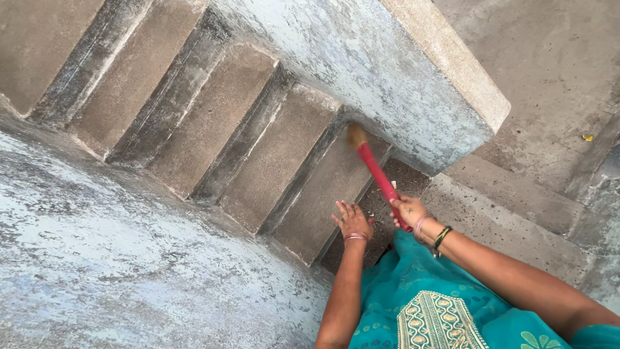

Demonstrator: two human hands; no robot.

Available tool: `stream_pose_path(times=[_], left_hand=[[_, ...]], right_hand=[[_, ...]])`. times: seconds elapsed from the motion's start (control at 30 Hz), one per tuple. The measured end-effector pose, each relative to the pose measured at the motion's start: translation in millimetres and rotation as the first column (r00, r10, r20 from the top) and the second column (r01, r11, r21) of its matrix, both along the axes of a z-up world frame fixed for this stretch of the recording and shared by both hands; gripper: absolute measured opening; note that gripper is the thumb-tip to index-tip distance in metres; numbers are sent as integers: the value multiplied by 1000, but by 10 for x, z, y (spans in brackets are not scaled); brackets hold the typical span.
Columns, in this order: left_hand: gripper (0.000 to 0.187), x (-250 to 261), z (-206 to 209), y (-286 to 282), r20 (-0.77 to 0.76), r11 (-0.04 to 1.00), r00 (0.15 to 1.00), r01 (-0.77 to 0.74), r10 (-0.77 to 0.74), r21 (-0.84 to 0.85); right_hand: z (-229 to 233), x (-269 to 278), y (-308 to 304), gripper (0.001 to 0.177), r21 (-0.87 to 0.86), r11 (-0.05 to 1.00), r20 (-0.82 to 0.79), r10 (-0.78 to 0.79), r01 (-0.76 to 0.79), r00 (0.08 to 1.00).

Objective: The person sweeps debris down a set of concrete outdoor stairs using a broom.

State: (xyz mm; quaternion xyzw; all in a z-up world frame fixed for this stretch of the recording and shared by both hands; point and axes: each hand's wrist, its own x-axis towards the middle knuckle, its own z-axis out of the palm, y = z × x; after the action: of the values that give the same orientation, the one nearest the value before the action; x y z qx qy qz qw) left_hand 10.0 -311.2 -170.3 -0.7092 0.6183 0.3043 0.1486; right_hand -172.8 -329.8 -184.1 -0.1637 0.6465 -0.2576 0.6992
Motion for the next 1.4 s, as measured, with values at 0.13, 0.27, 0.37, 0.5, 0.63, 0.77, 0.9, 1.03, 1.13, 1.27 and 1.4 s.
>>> stream_pose_path(times=[0.13,0.27,0.37,0.5,0.63,0.77,0.9,1.03,1.13,1.27,1.4], left_hand=[[85,23,-47,36,0,999,1000,-3,3,41],[84,70,-48,57,-18,999,1000,14,-13,30],[82,92,-77,65,19,999,999,28,-29,44],[85,39,-145,-30,18,996,996,84,-84,5],[86,-26,-145,-10,16,989,990,139,-139,-44],[86,34,-102,18,5,991,992,129,-129,-22],[86,124,-148,62,50,989,988,144,-146,45],[84,112,-167,-80,67,982,981,176,-181,64],[84,75,-157,-143,77,972,970,228,-232,55],[83,53,-160,-127,57,971,970,237,-238,28],[82,26,-161,-62,81,962,960,265,-270,65]], right_hand=[[-149,97,-402,21,-41,999,73,8,-5,997],[-203,13,-323,26,38,987,103,-157,154,982],[40,28,171,26,-18,993,86,-114,116,990],[4,315,96,21,-6,996,75,-87,88,993],[-251,87,-105,16,-19,993,164,-112,116,980],[244,-636,626,34,-93,994,-14,50,-51,999],[869,-779,1010,33,217,976,-55,26,-14,998],[634,-573,810,45,56,909,-174,416,-412,893],[172,-492,636,44,3,803,-324,565,-596,759],[-14,-874,800,45,-4,820,-460,507,-573,729],[458,-1130,1486,44,221,833,-530,539,-507,655]])
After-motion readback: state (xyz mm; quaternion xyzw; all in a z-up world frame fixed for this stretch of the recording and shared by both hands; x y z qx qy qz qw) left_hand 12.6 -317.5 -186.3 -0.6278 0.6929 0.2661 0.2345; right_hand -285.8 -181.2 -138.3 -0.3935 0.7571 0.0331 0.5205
